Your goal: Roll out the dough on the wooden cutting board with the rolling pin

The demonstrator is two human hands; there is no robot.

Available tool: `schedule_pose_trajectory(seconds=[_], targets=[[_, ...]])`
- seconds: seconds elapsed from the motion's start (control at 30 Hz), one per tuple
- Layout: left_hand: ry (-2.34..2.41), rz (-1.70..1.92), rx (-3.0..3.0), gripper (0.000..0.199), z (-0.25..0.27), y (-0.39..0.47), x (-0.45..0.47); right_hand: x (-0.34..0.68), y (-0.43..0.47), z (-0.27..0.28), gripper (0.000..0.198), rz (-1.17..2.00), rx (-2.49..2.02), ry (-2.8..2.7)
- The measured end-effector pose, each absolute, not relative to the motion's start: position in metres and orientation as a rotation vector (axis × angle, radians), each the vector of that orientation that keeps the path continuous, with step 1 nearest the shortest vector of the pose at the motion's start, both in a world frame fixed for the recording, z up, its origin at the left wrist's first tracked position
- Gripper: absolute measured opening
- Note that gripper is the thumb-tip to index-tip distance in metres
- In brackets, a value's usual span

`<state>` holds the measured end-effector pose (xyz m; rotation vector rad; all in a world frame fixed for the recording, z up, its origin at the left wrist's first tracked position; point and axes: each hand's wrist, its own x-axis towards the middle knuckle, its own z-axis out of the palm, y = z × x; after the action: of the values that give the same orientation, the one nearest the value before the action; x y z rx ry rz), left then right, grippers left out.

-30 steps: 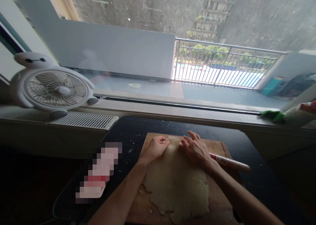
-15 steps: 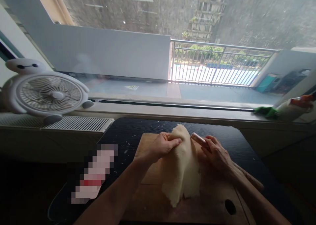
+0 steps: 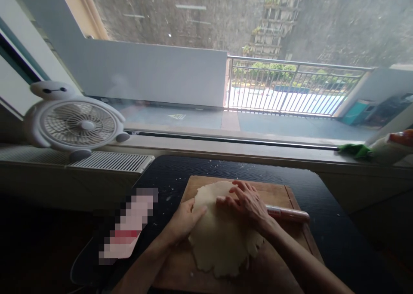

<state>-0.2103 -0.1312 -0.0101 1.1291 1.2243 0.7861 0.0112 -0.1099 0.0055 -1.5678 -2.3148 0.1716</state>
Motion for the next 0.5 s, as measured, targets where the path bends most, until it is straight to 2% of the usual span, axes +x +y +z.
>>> schedule_pose_trajectory(seconds=[0.1, 0.27, 0.37, 0.5], targets=[[1.319, 0.901, 1.274, 0.04, -0.015, -0.111, -0.212, -0.01, -0.099, 0.003, 0.032, 0.077, -1.721, -2.24], [1.413, 1.012, 1.341, 0.037, -0.022, -0.105, -0.212, -0.02, -0.109, 0.0, 0.03, 0.093, -1.658, -2.365], [1.487, 1.026, 1.335, 0.036, -0.023, -0.108, -0.211, -0.02, -0.084, 0.001, 0.033, 0.074, -1.766, -2.291], [1.5, 1.037, 1.295, 0.042, -0.025, -0.11, -0.21, -0.024, -0.06, 0.003, 0.038, 0.121, -1.868, -2.26]])
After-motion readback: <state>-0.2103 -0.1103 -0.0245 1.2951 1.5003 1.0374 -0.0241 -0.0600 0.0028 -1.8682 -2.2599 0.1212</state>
